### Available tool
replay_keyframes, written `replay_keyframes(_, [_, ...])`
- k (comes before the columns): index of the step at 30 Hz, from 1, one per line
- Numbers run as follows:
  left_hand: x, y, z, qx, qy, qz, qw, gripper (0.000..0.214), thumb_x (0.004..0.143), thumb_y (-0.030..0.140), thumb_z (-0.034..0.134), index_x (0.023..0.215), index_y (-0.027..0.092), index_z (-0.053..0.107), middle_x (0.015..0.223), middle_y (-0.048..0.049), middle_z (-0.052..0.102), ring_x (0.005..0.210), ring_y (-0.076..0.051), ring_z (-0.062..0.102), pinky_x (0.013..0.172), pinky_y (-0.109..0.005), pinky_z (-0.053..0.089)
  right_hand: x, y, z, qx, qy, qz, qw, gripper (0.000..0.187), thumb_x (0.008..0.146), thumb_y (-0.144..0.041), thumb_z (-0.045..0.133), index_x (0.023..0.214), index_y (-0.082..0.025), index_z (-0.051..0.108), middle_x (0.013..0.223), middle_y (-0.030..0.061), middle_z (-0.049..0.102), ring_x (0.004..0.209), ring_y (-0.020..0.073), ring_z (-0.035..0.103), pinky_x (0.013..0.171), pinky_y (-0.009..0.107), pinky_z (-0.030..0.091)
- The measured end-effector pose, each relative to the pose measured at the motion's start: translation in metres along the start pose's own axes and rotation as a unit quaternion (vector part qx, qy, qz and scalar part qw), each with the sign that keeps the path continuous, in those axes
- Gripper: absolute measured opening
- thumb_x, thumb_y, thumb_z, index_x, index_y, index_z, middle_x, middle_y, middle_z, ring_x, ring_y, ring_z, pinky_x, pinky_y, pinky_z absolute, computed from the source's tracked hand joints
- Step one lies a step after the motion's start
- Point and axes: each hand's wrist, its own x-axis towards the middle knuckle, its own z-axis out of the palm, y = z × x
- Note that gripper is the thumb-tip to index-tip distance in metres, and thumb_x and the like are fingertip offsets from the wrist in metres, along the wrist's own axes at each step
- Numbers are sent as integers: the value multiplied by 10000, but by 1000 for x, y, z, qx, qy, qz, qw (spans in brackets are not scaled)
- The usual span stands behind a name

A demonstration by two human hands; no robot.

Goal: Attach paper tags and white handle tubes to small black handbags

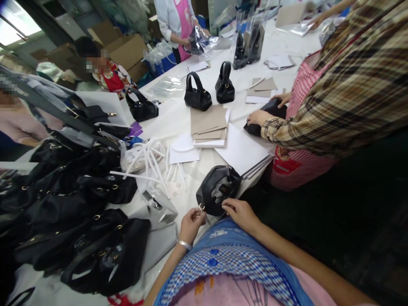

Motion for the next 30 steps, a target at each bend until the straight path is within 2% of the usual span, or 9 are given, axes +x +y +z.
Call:
replay_keyframes(3, [-4,5,4,-250,-77,-164,951,195,740,233,711,865,114,617,719,-15,628,655,-80,621,662,-175,528,-1,8,5,39,-99,12,994,344,803,-396,597,1047,-162,660,735,23,645,651,159,585,618,252,459])
replay_keyframes(7, [-1,12,18,-407,-80,-256,873,92,814,85,605,905,79,621,814,-59,661,717,-70,654,691,-127,534,2,19,18,90,-200,22,976,668,709,-382,704,1301,-142,505,736,3,618,599,127,520,524,214,404])
replay_keyframes(12, [1,16,29,-396,-89,-251,879,83,824,69,581,888,94,628,812,-46,663,693,-52,647,660,-106,527,2,17,19,73,-165,-3,984,330,752,-385,662,979,-147,689,719,5,619,602,126,504,536,220,381])
replay_keyframes(16, [0,10,21,-261,-102,-183,942,201,765,204,683,942,126,629,922,-62,665,784,-91,645,717,-175,538,-7,7,-3,-64,-74,-8,995,208,789,-375,620,890,-221,718,696,-1,602,648,153,543,592,243,401])
replay_keyframes(20, [1,6,8,30,-4,-24,999,263,779,370,632,902,138,610,922,-73,638,826,-162,629,602,-227,528,-11,-4,-34,-253,26,1,967,171,791,-336,614,919,-303,723,754,12,612,674,164,558,598,251,383])
replay_keyframes(22, [3,10,4,146,52,88,984,233,803,352,586,935,160,597,942,-67,634,841,-163,621,608,-231,518,-7,-12,-44,-312,40,-27,949,152,804,-317,604,896,-295,723,747,22,620,700,177,556,619,265,372])
replay_keyframes(24, [7,19,3,202,58,180,961,244,815,265,548,1045,190,579,1048,-68,625,943,-163,606,714,-254,526,-1,-21,-50,-352,44,-73,932,143,821,-284,590,883,-271,718,747,35,637,759,196,550,666,290,361])
replay_keyframes(27, [18,37,4,230,-37,240,942,455,781,154,529,1232,214,500,1207,-65,587,1061,-167,569,903,-308,482,14,-32,-51,-392,51,-123,910,146,846,-228,562,882,-244,703,774,44,657,861,217,533,741,322,342])
replay_keyframes(30, [33,58,5,272,-146,244,919,522,737,183,601,1250,199,508,1217,-64,596,1056,-201,569,937,-344,456,27,-36,-49,-426,47,-151,891,195,857,-148,519,937,-213,684,830,53,667,894,213,541,768,325,349])
